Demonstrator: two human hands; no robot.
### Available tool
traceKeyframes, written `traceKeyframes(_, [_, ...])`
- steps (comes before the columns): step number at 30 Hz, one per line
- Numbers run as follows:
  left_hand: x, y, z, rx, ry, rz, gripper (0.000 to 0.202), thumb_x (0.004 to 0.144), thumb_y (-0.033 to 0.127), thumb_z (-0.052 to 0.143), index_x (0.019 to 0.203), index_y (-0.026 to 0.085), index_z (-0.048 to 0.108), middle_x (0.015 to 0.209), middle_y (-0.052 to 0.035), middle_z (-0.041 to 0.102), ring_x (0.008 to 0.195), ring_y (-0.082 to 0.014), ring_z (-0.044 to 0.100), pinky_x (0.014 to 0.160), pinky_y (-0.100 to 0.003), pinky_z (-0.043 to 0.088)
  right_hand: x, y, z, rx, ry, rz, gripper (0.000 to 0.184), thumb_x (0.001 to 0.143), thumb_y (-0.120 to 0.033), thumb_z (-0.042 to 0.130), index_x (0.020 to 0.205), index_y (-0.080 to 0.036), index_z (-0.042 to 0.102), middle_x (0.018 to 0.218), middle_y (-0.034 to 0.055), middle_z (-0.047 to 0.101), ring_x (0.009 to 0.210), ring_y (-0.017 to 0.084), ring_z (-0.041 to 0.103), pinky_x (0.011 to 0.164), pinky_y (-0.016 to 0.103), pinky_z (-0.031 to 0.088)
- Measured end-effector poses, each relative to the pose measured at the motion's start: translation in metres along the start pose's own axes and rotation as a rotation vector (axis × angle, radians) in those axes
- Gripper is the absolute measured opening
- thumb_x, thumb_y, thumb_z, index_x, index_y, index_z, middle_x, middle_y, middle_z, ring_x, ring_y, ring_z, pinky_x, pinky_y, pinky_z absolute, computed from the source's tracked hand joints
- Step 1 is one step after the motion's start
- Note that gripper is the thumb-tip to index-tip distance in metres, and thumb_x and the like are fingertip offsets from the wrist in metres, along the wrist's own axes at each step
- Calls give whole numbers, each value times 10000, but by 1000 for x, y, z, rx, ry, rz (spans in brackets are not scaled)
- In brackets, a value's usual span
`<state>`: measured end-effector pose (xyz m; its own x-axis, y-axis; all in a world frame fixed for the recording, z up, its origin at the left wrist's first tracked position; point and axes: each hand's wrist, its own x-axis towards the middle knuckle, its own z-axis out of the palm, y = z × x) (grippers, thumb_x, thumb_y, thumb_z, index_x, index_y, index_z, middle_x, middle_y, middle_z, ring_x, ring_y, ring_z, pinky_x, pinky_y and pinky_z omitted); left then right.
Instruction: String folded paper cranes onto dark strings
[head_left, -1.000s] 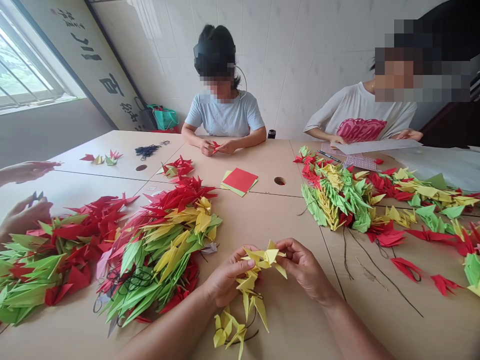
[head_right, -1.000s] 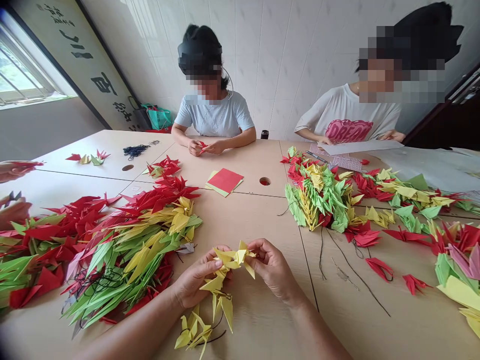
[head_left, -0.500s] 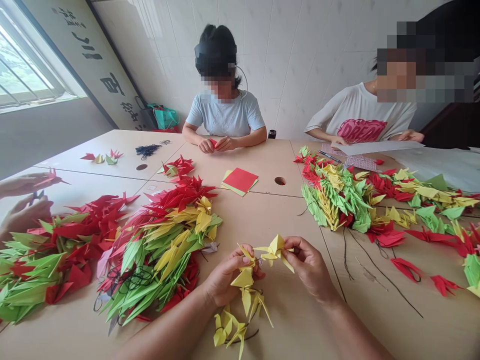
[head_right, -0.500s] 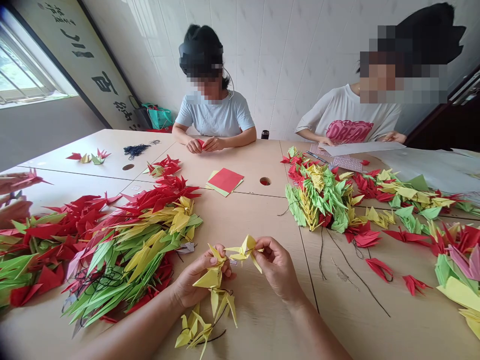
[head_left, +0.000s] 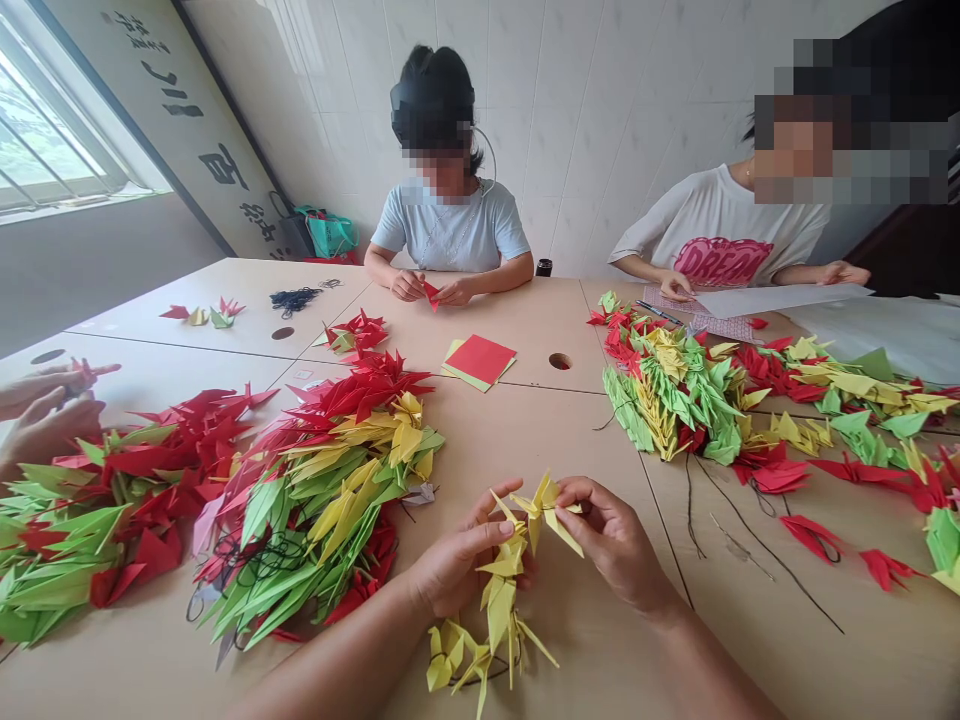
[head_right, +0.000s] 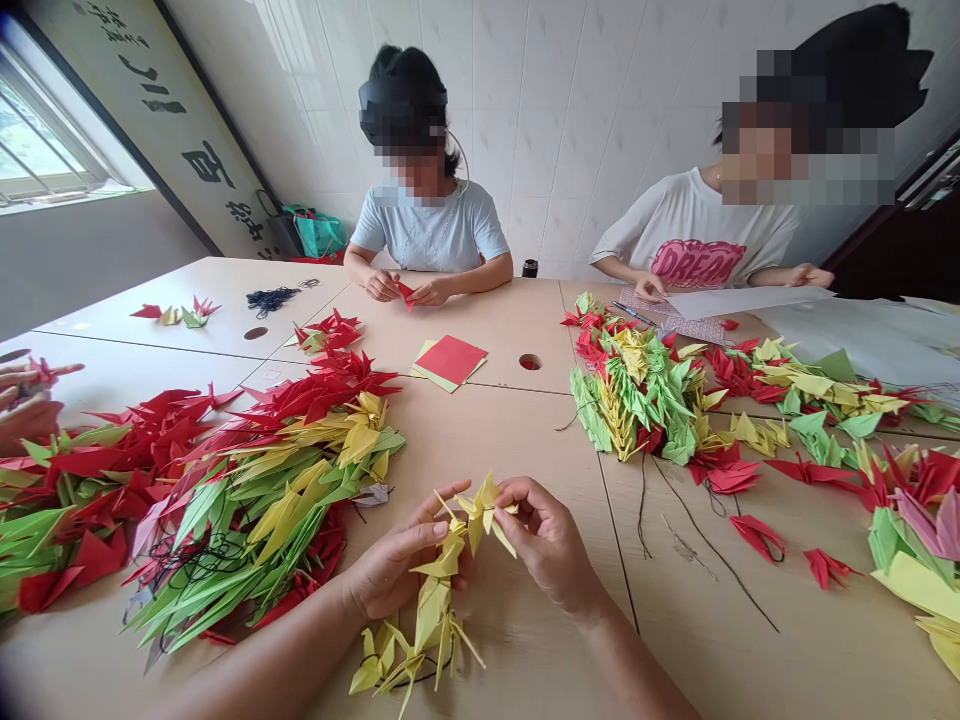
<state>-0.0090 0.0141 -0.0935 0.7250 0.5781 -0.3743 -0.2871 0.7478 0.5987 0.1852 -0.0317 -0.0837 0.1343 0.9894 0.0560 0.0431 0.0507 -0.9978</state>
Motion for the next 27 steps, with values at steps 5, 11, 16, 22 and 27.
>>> traceKeyframes(5, [1, 1, 0, 48, 10, -10, 424, 726, 284, 758, 1121, 175, 647, 794, -41, 641, 663, -175, 653, 619, -274, 487, 0, 2, 7, -37, -65, -31, 153, 824, -369, 670, 789, -221, 652, 895, 54, 663, 788, 187, 617, 686, 278, 503])
traceKeyframes(11, [5, 1, -3, 27, 88, 37, 325, 730, 265, 757, 1026, 149, 688, 729, -20, 632, 581, -105, 596, 550, -201, 423, 3, 5, -1, -89, 52, -41, 174, 829, -387, 657, 785, -219, 637, 863, 39, 626, 673, 148, 567, 596, 256, 477])
traceKeyframes(16, [4, 2, -3, 8, 118, 28, 379, 731, 262, 747, 1084, 149, 668, 750, -35, 650, 611, -134, 630, 545, -214, 435, 6, 8, -6, -160, 150, -58, 216, 827, -429, 640, 791, -217, 626, 880, 51, 635, 683, 158, 588, 604, 274, 491])
traceKeyframes(22, [3, 4, 3, -6, 133, 29, 374, 751, 230, 730, 1108, 174, 634, 878, -50, 662, 686, -161, 655, 627, -268, 479, 12, 23, -10, -360, 184, -94, 118, 834, -329, 609, 795, -221, 639, 857, 70, 682, 756, 217, 639, 693, 348, 520])
traceKeyframes(27, [5, 3, 3, 4, 157, 13, 366, 789, 221, 694, 1139, 179, 595, 818, -40, 646, 707, -164, 649, 651, -268, 478, 17, 38, -13, -561, 156, -174, 75, 801, -210, 586, 798, -226, 660, 855, 100, 706, 864, 292, 641, 783, 465, 517])
